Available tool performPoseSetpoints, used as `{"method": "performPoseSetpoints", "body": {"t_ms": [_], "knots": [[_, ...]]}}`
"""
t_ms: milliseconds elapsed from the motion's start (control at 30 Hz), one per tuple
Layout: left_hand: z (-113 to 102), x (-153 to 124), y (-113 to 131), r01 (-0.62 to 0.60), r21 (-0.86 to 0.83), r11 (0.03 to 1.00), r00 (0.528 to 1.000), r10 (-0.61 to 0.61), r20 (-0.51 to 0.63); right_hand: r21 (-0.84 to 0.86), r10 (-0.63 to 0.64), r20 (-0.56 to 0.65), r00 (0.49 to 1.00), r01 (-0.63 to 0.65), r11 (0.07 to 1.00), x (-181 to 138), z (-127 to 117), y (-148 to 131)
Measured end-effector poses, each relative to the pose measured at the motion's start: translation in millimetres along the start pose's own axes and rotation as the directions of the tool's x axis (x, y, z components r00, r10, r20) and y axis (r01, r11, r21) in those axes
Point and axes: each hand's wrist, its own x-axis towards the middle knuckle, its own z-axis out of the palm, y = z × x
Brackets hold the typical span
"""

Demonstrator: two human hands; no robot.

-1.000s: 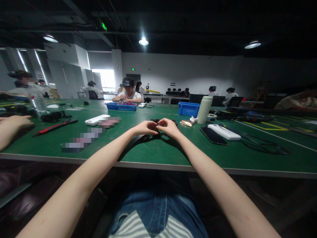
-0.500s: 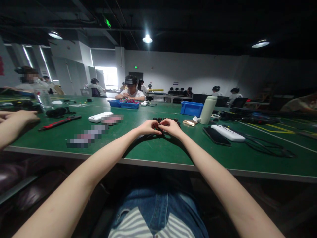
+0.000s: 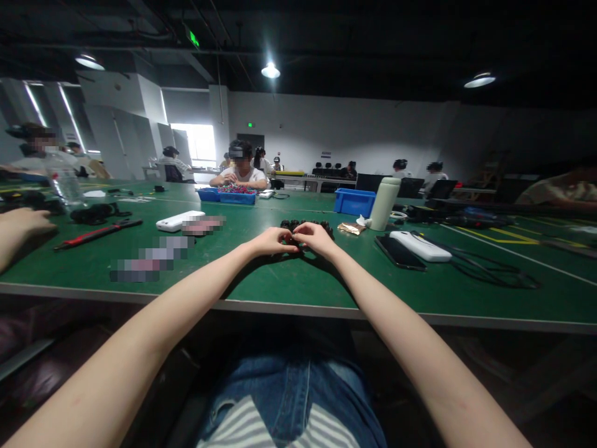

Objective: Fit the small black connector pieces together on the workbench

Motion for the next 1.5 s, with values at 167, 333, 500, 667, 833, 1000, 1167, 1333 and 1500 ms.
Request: {"method": "performPoseSetpoints", "body": {"t_ms": [167,333,500,667,833,1000,1167,1333,1500], "knots": [[1.1,0.9,-2.1,0.023,-0.011,1.000,1.000,-0.023,0.002,-0.028,-0.010,-0.003,1.000,0.010,1.000,-0.8,0.0,-0.4],[2.4,2.5,-4.7,0.029,-0.019,0.999,0.999,-0.028,0.015,-0.015,-0.018,-0.001,1.000,0.018,1.000,-2.5,0.9,-1.8],[2.0,2.5,-4.3,0.025,-0.029,0.999,1.000,-0.025,0.017,-0.021,-0.017,0.008,1.000,0.017,1.000,-2.5,1.5,-1.9],[2.0,2.7,-4.3,0.027,-0.025,0.999,0.999,-0.027,0.024,-0.004,-0.017,0.020,1.000,0.017,1.000,-1.0,0.7,0.1],[1.6,2.9,-4.4,0.028,-0.012,1.000,0.999,-0.028,0.029,0.013,-0.002,0.012,1.000,0.002,1.000,-0.1,0.7,1.3],[0.7,1.6,-3.0,0.031,-0.024,0.999,0.999,-0.031,0.028,0.017,0.002,0.011,1.000,-0.002,1.000,0.1,1.7,0.5],[0.0,0.0,-2.3,0.046,-0.033,0.998,0.998,-0.044,0.044,0.016,-0.012,0.032,0.999,0.012,1.000,0.7,3.8,0.2],[-0.3,1.5,-2.6,0.076,-0.049,0.996,0.994,-0.072,0.085,-0.050,-0.139,-0.151,0.979,0.133,0.990,3.0,1.3,-3.0],[-2.2,1.4,0.7,0.104,-0.048,0.993,0.989,-0.099,0.107,-0.076,-0.171,-0.333,0.927,0.155,0.985,5.5,-3.7,-3.5]]}}
